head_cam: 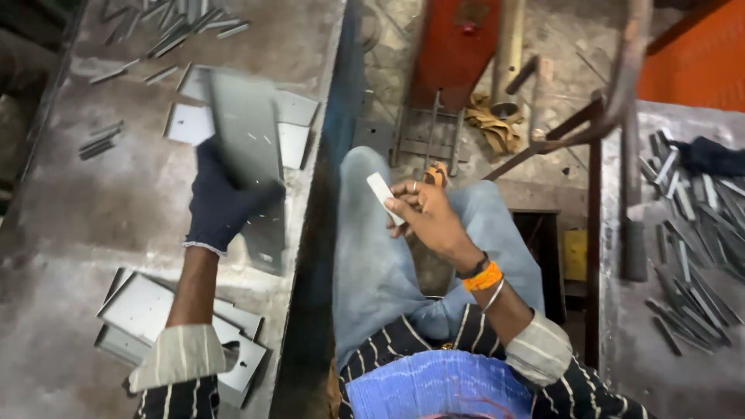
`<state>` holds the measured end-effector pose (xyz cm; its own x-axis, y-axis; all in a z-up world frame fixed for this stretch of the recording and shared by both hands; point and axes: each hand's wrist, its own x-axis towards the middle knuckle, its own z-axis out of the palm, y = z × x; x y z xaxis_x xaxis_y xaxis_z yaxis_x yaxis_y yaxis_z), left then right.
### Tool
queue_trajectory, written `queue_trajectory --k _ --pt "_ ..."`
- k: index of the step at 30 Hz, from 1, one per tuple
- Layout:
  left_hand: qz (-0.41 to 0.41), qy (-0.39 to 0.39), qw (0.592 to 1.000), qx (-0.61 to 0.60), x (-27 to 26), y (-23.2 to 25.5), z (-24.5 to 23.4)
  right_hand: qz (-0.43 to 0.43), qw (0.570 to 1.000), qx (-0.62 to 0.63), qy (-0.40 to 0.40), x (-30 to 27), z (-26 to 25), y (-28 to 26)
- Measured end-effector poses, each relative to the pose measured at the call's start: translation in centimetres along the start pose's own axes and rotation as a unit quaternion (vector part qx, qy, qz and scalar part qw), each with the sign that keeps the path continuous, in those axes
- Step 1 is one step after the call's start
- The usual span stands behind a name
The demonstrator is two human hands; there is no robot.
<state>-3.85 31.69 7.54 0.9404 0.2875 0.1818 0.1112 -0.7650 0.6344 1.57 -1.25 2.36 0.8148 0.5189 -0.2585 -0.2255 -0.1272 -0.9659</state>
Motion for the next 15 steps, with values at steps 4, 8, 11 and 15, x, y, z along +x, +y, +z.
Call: queue_trajectory --k 4,8,11,15 --pt "-0.065 -0.004 0.945 -0.32 0.9 1.4 4.7 0.005 0.996 0.075 0.044 -1.0 -2.0 0.0" --pt "-0.165 -0.056 0.803 -0.569 0.4 4.6 10.7 -0.012 0.992 0.075 0.097 -3.1 -4.7 -0.1" --pt "-0.211 -0.122 0.738 -0.629 -1.2 7.9 16.0 -0.01 0.985 0.105 0.135 -5.2 -8.1 2.2" --pt "-0.25 -0.248 0.669 -0.655 -4.1 14.8 21.4 -0.067 0.968 0.149 0.191 -9.6 -14.9 7.5"
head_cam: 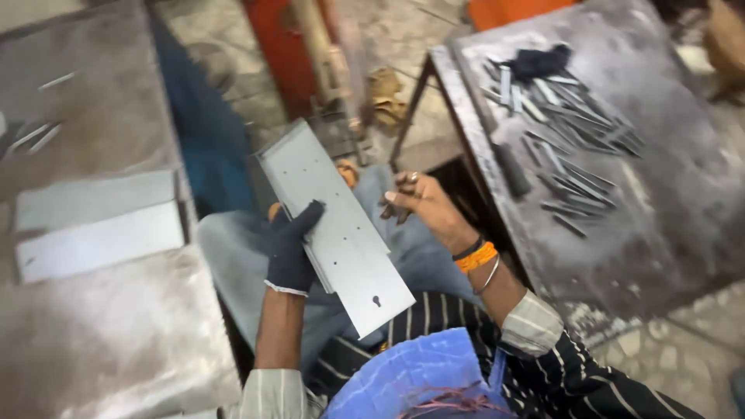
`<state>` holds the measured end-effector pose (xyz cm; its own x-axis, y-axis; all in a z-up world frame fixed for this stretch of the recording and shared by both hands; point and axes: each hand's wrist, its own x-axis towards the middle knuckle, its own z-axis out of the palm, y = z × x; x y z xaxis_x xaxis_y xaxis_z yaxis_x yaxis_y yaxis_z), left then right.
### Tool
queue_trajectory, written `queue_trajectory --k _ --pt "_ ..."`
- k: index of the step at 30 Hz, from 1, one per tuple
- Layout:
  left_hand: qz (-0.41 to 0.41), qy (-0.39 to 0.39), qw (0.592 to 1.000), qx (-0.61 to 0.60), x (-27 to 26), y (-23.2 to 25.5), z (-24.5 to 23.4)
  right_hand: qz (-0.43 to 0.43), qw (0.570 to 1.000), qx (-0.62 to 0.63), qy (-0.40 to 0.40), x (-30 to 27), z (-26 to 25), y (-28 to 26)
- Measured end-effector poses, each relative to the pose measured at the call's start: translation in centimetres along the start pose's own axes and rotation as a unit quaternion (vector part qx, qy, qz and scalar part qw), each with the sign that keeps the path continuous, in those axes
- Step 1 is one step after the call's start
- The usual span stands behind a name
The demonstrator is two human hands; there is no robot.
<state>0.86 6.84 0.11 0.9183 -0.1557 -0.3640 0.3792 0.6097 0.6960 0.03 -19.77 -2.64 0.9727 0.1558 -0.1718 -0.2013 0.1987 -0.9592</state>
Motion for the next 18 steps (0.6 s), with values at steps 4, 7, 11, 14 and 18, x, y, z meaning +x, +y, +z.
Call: queue_trajectory --k 4,7,11,14,18 --pt "-0.041 -0.034 0.998 0.039 1.5 -3.9 4.1 -0.008 0.99 -0.068 0.126 -2.1 -8.7 -1.1" --pt "-0.092 -0.014 0.995 0.03 2.3 -6.2 5.5 0.012 0.895 -0.262 0.362 -2.3 -17.7 1.4" --pt "-0.1 0.007 0.994 -0.042 2.6 -7.5 5.2 0.018 0.71 -0.475 0.52 -2.0 -25.8 3.0" --pt "-0.085 0.052 0.995 -0.032 2.2 -6.9 5.2 0.057 0.674 -0.539 0.501 -0.6 -29.3 4.4" --pt "-0.038 0.082 0.996 0.003 0.8 -4.9 5.9 0.098 0.642 -0.591 0.479 0.9 -31.4 6.8"
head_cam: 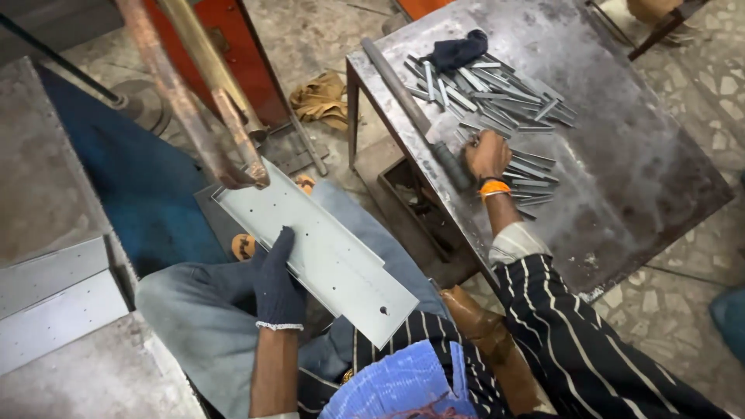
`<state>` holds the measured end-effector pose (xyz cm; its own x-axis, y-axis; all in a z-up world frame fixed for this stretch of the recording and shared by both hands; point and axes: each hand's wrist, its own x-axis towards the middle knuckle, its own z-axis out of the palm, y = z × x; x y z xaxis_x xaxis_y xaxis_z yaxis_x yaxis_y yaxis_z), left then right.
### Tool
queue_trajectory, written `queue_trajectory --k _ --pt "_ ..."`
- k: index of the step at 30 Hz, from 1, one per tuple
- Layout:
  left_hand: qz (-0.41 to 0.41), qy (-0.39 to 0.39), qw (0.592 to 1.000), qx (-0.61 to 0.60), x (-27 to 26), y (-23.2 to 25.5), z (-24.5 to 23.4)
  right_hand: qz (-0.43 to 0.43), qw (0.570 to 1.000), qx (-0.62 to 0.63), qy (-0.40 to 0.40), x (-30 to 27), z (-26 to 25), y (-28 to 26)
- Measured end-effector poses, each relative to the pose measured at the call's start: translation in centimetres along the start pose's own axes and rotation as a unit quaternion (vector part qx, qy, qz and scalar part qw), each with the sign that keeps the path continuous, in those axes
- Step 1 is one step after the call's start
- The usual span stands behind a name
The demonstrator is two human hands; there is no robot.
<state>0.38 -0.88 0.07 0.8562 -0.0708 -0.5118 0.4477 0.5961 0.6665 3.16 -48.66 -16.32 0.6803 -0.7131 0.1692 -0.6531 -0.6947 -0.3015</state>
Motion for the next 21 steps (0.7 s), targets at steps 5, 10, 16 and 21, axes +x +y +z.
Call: queue_trajectory --k 5,10,16,21 --pt "0.038 0.012 0.999 0.004 -0.4 0.2 -2.2 -0.001 0.999 0.041 0.033 -1.0 -1.1 -1.5" --pt "0.056 0.002 0.998 0.011 -1.3 0.4 -2.5 0.0 0.999 0.013 0.036 -1.7 -1.8 -2.3" --pt "0.078 0.047 0.996 -0.012 -2.5 0.0 -2.5 -0.078 0.959 0.26 -0.085 -11.4 -12.4 -15.3" --pt "0.106 -0.04 0.991 0.065 -3.9 0.9 -1.8 -0.205 0.915 0.197 -0.285 -22.0 -21.3 -27.7"
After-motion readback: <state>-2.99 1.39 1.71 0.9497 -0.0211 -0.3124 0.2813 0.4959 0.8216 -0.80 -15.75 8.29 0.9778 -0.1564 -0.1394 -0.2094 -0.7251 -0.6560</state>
